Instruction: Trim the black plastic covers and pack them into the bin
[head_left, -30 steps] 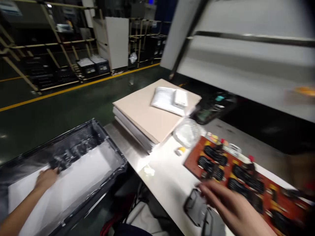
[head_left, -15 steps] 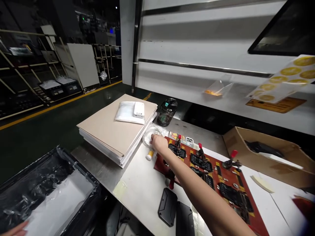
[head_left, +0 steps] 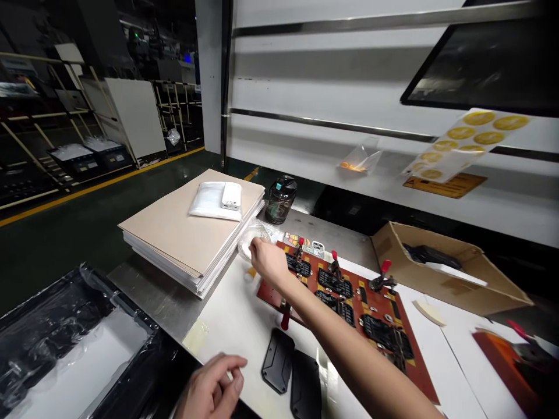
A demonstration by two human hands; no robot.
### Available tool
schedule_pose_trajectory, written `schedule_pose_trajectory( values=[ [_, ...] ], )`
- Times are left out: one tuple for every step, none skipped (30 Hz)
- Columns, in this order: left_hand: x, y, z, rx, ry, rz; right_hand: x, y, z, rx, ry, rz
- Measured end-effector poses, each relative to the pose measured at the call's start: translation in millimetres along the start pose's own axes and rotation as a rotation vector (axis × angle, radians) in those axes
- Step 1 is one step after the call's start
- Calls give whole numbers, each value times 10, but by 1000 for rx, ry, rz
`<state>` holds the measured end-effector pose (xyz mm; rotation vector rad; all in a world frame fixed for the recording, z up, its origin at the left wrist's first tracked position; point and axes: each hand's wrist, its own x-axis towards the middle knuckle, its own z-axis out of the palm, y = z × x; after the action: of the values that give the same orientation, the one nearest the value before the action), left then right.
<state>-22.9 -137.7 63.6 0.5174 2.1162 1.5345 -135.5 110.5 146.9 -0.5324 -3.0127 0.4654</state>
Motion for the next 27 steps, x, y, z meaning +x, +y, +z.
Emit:
schedule_pose_trajectory(
  values=[
    [95, 109, -27, 14, 57, 24, -150, -25, -42, 45, -2, -17],
    [184, 217, -77, 16, 122, 38, -319, -47, -72, 83, -8, -37],
    [266, 319, -134, 8, 180, 48, -504, -66, -85, 151, -22, -61],
    [337, 414, -184, -2, 215, 61, -696, -82, -78, 273, -45, -85],
    [397, 497, -217, -17, 207, 81, -889, -93, -48, 454, -80, -100],
    [441, 567, -229, -43, 155, 96, -1074, -99, 2, 683, -125, -99],
    [469, 617, -222, -79, 68, 102, -1246, -95, 71, 930, -174, -76],
    [480, 647, -199, -114, -35, 98, -1402, -82, 153, 1157, -216, -32],
    [478, 654, -169, -136, -127, 85, -1542, -59, 241, 1324, -243, 30],
    [464, 639, -137, -137, -193, 69, -1666, -28, 328, 1408, -249, 97],
    [445, 605, -108, -115, -228, 47, -1778, 10, 408, 1439, -236, 159],
    [423, 558, -83, -80, -238, 26, -1880, 49, 477, 1430, -207, 214],
    [402, 504, -60, -46, -234, 7, -1975, 86, 531, 1379, -168, 258],
    [383, 451, -37, -25, -220, -9, -2062, 115, 569, 1284, -126, 289],
    [365, 404, -11, -15, -203, -18, -2138, 135, 593, 1146, -95, 302],
    [345, 366, 19, -6, -191, -18, -2201, 145, 606, 979, -84, 292],
    [320, 338, 49, 10, -190, -7, -2246, 146, 609, 800, -91, 262],
    [288, 317, 75, 41, -207, 10, -2272, 142, 605, 637, -111, 225],
    [248, 299, 89, 86, -244, 22, -2277, 140, 595, 510, -132, 201],
    [202, 276, 84, 136, -288, 29, -2266, 142, 580, 424, -146, 201],
    [152, 244, 54, 185, -321, 29, -2242, 154, 560, 369, -150, 220],
    [103, 198, -4, 230, -331, 26, -2213, 176, 536, 339, -149, 241],
    [60, 138, -87, 267, -314, 23, -2184, 208, 511, 324, -150, 250],
    [28, 67, -189, 300, -276, 14, -2159, 246, 488, 312, -154, 247],
    [9, -7, -301, 332, -221, -4, -2139, 284, 472, 291, -154, 239],
    [4, -78, -408, 365, -162, -34, -2123, 317, 466, 260, -148, 234],
    [15, -139, -500, 396, -107, -70, -2109, 340, 472, 217, -138, 244]
  ],
)
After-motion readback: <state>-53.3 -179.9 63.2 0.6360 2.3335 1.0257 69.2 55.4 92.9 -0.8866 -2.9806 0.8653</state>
